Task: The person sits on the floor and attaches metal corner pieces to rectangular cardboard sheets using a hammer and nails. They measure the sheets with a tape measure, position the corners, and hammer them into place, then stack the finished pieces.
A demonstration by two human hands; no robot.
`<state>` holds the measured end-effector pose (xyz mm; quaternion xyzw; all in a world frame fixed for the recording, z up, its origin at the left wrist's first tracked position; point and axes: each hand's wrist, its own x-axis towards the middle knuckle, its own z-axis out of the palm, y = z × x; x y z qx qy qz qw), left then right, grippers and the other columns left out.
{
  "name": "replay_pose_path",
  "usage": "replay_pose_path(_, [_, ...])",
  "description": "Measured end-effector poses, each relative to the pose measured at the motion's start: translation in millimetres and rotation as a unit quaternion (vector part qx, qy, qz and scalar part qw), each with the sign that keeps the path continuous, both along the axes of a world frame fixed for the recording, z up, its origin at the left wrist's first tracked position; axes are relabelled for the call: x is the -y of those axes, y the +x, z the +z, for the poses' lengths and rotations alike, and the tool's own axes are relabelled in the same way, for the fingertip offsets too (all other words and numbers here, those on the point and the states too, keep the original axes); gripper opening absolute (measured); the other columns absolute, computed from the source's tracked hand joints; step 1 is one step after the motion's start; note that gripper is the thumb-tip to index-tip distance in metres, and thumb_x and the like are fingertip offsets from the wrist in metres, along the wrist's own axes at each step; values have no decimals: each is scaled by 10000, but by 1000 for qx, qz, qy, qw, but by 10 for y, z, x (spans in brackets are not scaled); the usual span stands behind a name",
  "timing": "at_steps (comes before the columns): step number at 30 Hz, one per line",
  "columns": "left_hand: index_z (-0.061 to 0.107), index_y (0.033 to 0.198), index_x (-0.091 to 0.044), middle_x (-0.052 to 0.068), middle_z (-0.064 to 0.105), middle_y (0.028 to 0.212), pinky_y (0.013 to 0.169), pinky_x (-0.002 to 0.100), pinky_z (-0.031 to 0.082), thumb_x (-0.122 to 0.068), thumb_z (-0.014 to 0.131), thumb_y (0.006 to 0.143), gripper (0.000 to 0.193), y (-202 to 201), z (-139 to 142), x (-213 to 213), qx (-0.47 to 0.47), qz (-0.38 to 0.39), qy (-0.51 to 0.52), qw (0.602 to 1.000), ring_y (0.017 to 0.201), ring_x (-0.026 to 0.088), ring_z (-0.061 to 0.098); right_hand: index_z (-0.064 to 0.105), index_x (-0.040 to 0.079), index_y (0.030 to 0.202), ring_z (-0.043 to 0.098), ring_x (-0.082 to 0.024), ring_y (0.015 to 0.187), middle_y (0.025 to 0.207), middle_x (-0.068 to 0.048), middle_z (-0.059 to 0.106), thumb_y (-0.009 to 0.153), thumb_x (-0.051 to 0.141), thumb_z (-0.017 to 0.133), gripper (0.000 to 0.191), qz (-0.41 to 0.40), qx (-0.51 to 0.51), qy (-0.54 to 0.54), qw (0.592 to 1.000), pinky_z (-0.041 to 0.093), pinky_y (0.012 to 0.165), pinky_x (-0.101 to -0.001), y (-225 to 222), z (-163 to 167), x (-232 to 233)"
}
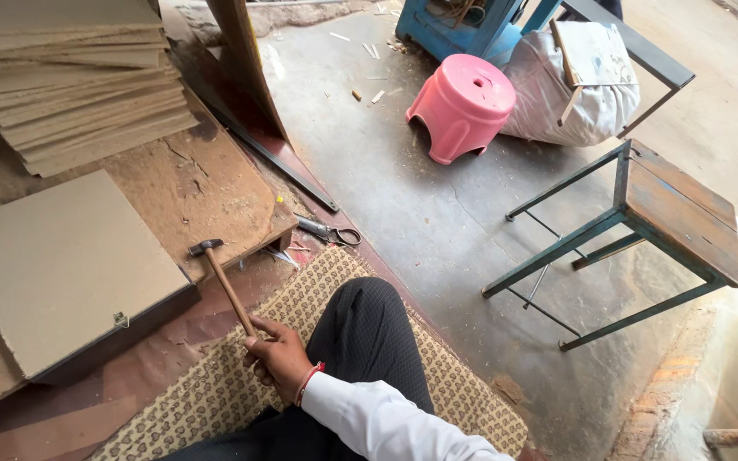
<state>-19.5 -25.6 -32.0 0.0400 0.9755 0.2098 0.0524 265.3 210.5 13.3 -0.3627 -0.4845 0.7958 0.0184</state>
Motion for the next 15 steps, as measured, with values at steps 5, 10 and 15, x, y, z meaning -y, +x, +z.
replay_pose_path(5, [667,1058,-16,111,700,1000,853,365,541,-47,720,902,167,230,48,701,13,27,10,1000,935,233,682,491,138,1557,506,-79,462,713,-42,650,1003,121,618,569,4,-7,4,1000,386,390,-243,42,17,4])
replay_pose_path(10, [651,1082,-4,119,698,1029,884,366,541,-46,703,942,156,357,10,1125,20,39,13,999,963,233,683,507,135,1548,506,-74,464,723,-42,656,1005,124,616,554,6,-8,15,1000,391,392,-239,50,39,12])
replay_pose_path(15, [636,1107,9,126,696,1058,914,366,541,-46,685,981,146,457,-81,1236,21,50,18,998,990,234,684,501,137,1548,508,-76,461,725,-45,659,1000,117,611,559,14,-14,16,1000,396,392,-238,60,56,-18])
